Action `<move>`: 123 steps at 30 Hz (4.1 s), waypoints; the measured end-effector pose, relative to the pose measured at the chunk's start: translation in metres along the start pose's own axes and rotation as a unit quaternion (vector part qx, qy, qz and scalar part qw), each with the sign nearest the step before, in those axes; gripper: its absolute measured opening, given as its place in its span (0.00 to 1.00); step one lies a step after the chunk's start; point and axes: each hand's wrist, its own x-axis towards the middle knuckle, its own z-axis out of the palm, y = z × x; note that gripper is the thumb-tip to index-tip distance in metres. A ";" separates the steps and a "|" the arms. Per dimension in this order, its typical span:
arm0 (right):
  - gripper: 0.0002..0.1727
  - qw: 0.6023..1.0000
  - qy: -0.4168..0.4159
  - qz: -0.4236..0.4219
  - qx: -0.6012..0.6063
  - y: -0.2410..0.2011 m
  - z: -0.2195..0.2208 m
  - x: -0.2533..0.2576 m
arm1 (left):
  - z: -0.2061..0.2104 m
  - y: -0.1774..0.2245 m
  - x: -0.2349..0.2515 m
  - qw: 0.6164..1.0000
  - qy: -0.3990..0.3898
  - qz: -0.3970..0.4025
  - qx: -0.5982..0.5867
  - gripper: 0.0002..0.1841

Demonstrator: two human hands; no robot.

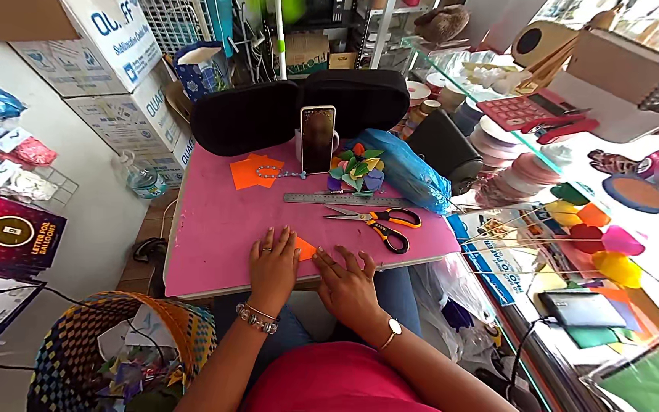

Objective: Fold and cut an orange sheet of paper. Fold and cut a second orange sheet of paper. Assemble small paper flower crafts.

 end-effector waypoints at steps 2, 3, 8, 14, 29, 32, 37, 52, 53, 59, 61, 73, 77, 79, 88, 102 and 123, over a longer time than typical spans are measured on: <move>0.24 1.000 0.003 0.001 0.002 -0.001 0.001 0.000 | -0.003 -0.002 -0.003 1.000 -0.022 -0.014 0.009 0.27; 0.24 1.000 0.005 0.002 0.003 -0.002 0.001 0.000 | -0.004 -0.002 -0.003 0.999 -0.035 -0.022 0.010 0.28; 0.24 1.000 0.011 0.012 0.012 -0.007 0.002 -0.003 | -0.011 -0.010 -0.003 0.997 -0.079 -0.007 -0.002 0.29; 0.30 0.992 -0.035 -0.088 0.084 0.012 -0.002 -0.001 | -0.019 -0.034 0.006 0.989 -0.113 0.087 -0.029 0.28; 0.15 0.986 0.030 -0.150 0.072 0.005 0.012 0.003 | -0.004 -0.031 -0.030 0.982 0.124 0.141 -0.027 0.15; 0.13 0.982 0.024 -0.162 0.091 0.004 0.011 0.009 | 0.001 -0.039 -0.040 0.981 0.125 0.148 -0.033 0.17; 0.14 0.974 -0.014 -0.177 0.138 0.008 0.017 0.015 | 0.006 -0.047 -0.045 0.977 0.140 0.158 -0.031 0.19; 0.15 0.986 0.041 -0.129 0.101 -0.007 0.027 0.004 | 0.010 -0.056 -0.056 0.955 0.254 0.151 0.010 0.11; 0.15 0.986 0.041 -0.127 0.098 -0.007 0.026 0.004 | 0.010 -0.056 -0.055 0.955 0.254 0.152 0.009 0.11; 0.16 0.992 0.022 -0.092 0.088 -0.011 0.019 0.021 | -0.003 -0.051 -0.038 0.967 0.217 0.131 -0.009 0.13; 0.16 0.991 0.010 -0.098 0.087 -0.009 0.019 0.025 | -0.004 -0.053 -0.033 0.972 0.195 0.129 -0.012 0.15; 0.18 0.990 0.006 -0.114 0.086 -0.006 0.021 0.021 | -0.001 -0.053 -0.033 0.976 0.173 0.124 -0.051 0.15; 0.18 0.990 0.007 -0.115 0.084 -0.006 0.021 0.021 | -0.004 -0.049 -0.030 0.980 0.151 0.107 -0.069 0.15; 0.18 0.990 0.007 -0.116 0.083 -0.006 0.021 0.021 | -0.007 -0.047 -0.029 0.985 0.128 0.094 -0.071 0.14; 0.16 0.978 -0.049 -0.172 0.109 0.006 0.006 0.037 | -0.015 -0.045 -0.024 0.990 0.088 0.094 -0.054 0.12; 0.14 0.984 0.044 -0.087 0.152 -0.002 0.002 0.021 | -0.035 -0.021 -0.061 0.920 0.028 -0.076 -0.384 0.15; 0.06 0.638 -0.048 0.240 0.730 -0.018 -0.052 0.004 | -0.036 0.013 -0.069 0.789 0.003 0.026 -0.614 0.10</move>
